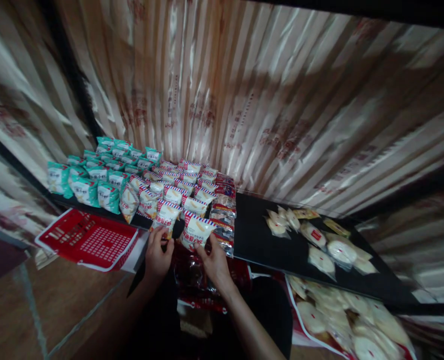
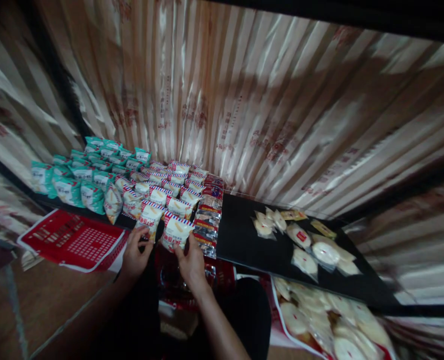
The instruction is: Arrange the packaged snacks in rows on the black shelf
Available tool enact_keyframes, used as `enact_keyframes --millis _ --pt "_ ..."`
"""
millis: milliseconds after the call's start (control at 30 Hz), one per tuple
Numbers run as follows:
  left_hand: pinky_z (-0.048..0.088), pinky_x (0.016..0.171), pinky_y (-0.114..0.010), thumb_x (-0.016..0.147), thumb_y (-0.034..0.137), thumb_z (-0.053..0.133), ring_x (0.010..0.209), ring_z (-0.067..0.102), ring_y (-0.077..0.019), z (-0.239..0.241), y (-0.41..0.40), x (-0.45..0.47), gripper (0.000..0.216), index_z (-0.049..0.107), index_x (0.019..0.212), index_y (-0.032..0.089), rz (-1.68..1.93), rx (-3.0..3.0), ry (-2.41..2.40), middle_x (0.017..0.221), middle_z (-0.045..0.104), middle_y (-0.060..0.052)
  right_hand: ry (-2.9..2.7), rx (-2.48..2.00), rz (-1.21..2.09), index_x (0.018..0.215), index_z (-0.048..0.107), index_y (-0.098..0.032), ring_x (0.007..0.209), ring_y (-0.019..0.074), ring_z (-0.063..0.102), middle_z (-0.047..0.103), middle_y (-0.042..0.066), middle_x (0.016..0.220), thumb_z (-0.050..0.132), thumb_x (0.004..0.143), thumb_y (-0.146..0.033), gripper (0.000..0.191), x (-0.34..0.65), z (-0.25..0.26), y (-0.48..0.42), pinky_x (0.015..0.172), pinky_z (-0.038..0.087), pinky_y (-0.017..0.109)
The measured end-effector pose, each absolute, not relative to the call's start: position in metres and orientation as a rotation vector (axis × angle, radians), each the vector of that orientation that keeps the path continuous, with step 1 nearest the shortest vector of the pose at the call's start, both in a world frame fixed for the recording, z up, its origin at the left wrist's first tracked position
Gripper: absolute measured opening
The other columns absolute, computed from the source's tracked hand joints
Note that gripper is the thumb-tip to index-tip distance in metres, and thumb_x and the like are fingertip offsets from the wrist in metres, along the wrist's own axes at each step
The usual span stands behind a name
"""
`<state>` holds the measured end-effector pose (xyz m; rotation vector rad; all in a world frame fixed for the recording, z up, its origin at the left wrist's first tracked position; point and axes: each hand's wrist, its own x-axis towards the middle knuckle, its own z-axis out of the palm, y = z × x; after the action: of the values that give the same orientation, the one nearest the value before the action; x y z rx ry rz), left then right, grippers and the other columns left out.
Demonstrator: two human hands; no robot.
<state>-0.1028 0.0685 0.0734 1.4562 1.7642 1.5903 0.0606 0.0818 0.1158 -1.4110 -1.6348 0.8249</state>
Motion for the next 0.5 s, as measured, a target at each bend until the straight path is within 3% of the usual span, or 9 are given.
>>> enact_keyframes --millis 267,500 --pt "0.046 0.092 -0.048 0.078 0.028 0.057 0.117 0.044 -0.0320 0.061 0.093 -0.133 0.047 0.049 0.121 0.012 1.365 1.633 2.186 0.123 0.044 -0.017 -1.679 -1.478 0.578 0.116 0.056 -0.015 0.101 0.0246 0.057 0.063 0.012 0.108 0.055 0.077 -0.025 0.040 0.038 0.095 0.115 0.088 0.045 0.038" --pt "0.040 0.097 -0.048 0.079 0.033 0.056 0.117 0.043 -0.0321 0.048 0.106 -0.135 0.062 0.036 0.132 0.009 1.263 1.801 2.200 0.124 0.047 -0.019 -1.748 -1.555 0.502 0.116 0.054 -0.012 0.103 0.0262 0.057 0.062 0.016 0.112 0.054 0.078 -0.026 0.041 0.034 0.083 0.127 0.089 0.044 0.038"
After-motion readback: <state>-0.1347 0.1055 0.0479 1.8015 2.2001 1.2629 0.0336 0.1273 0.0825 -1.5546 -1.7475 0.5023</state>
